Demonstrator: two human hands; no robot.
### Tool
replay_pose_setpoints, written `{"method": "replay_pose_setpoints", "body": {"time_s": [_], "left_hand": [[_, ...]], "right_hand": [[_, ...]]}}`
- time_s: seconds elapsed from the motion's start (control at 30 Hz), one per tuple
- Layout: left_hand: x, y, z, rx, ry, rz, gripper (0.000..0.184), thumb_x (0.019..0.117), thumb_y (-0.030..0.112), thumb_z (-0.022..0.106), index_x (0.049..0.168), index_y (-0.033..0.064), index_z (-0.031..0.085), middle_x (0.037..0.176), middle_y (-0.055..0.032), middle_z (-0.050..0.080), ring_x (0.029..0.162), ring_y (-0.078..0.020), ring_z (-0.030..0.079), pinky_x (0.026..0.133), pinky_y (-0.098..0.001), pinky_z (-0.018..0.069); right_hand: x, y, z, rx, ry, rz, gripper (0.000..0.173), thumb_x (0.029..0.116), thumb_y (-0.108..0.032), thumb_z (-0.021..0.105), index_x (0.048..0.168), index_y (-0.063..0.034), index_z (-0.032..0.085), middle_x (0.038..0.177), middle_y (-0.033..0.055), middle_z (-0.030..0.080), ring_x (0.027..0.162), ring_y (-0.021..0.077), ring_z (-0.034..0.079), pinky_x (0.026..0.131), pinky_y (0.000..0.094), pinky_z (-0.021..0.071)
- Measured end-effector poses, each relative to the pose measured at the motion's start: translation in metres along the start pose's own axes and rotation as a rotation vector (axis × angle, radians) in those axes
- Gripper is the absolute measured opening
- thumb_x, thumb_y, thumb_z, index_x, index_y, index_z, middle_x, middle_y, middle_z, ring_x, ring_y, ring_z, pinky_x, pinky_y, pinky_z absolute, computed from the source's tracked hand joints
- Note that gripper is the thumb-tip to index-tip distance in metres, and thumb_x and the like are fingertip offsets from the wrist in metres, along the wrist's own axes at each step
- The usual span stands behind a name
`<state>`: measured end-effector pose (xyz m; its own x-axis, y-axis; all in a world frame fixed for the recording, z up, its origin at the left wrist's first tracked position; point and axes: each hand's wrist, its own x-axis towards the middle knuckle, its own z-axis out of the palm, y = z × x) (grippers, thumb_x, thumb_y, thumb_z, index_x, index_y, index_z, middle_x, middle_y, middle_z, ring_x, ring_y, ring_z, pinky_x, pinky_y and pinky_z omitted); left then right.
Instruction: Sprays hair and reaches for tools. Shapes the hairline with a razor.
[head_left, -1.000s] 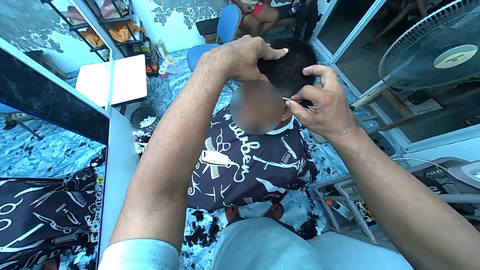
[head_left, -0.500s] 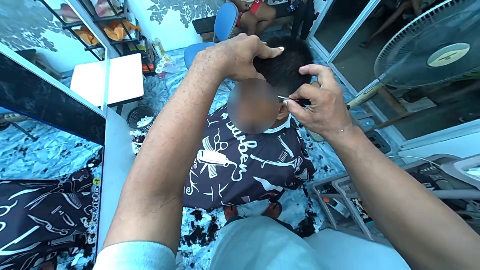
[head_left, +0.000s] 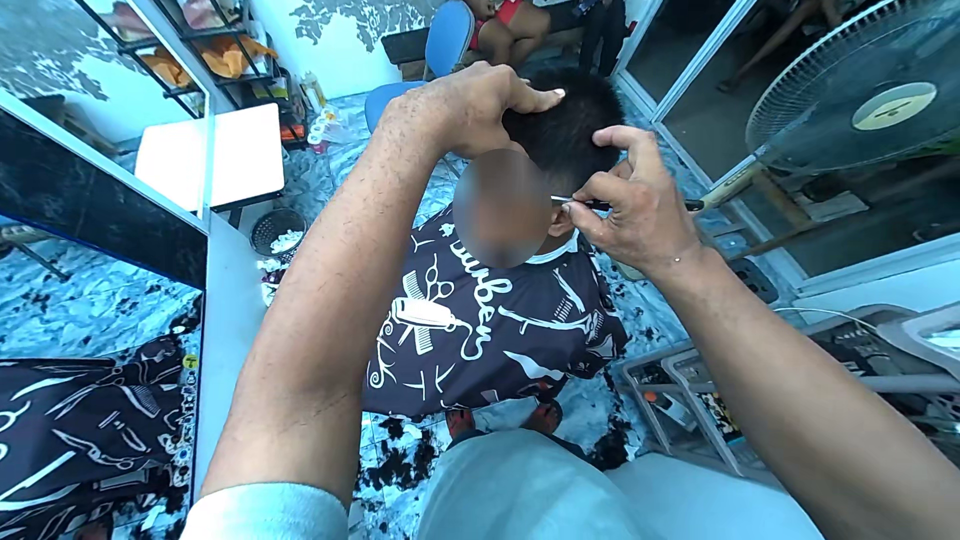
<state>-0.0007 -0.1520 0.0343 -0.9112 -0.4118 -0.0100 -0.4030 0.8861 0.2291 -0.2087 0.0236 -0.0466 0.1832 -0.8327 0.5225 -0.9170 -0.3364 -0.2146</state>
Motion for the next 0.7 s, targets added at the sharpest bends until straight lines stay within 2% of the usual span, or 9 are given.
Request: {"method": "replay_pose_setpoints", "body": {"time_s": [0.13,0.33,0.43,0.7], "left_hand": [[0.0002,0.0001,0.0001,0.013,0.002,-0.002,0.078,0.0884,0.051,0.073,0.158,0.0350,0.042,0.161,-0.0018,0.044,0.147,-0.0231,0.043,0.118,-0.0500,0.0365],[0.0016,-0.0032,0.0018,0.001,0.011,0.004,0.080,0.0865,0.055,0.073,0.158,0.0344,0.043,0.162,-0.0042,0.043,0.147,-0.0248,0.044,0.118,-0.0521,0.0372],[0.0022,-0.0042,0.0022,0.008,0.017,0.007,0.080,0.0863,0.055,0.073,0.158,0.0354,0.042,0.161,-0.0012,0.044,0.146,-0.0223,0.045,0.117,-0.0504,0.0381],[0.0022,-0.0030,0.0018,0.008,0.012,0.003,0.080,0.0867,0.054,0.073,0.158,0.0347,0.043,0.161,-0.0024,0.045,0.146,-0.0234,0.044,0.118,-0.0508,0.0363]], "right_hand": [[-0.0013,0.0054,0.0012,0.092,0.093,0.014,0.022,0.0950,-0.025,0.070,0.088,-0.0048,0.072,0.141,0.0247,0.053,0.102,0.0237,0.064,0.087,0.0339,0.0546],[-0.0020,0.0050,0.0020,0.071,0.064,0.011,0.021,0.0952,-0.025,0.069,0.088,-0.0046,0.072,0.144,0.0254,0.049,0.095,0.0222,0.063,0.081,0.0331,0.0546],[-0.0010,0.0043,0.0027,0.062,0.052,0.023,0.022,0.0950,-0.026,0.069,0.088,-0.0051,0.072,0.145,0.0252,0.047,0.095,0.0227,0.063,0.082,0.0337,0.0547],[0.0001,0.0041,0.0024,0.048,0.035,0.030,0.022,0.0958,-0.026,0.068,0.089,-0.0052,0.072,0.145,0.0249,0.046,0.093,0.0220,0.063,0.080,0.0337,0.0545]]}}
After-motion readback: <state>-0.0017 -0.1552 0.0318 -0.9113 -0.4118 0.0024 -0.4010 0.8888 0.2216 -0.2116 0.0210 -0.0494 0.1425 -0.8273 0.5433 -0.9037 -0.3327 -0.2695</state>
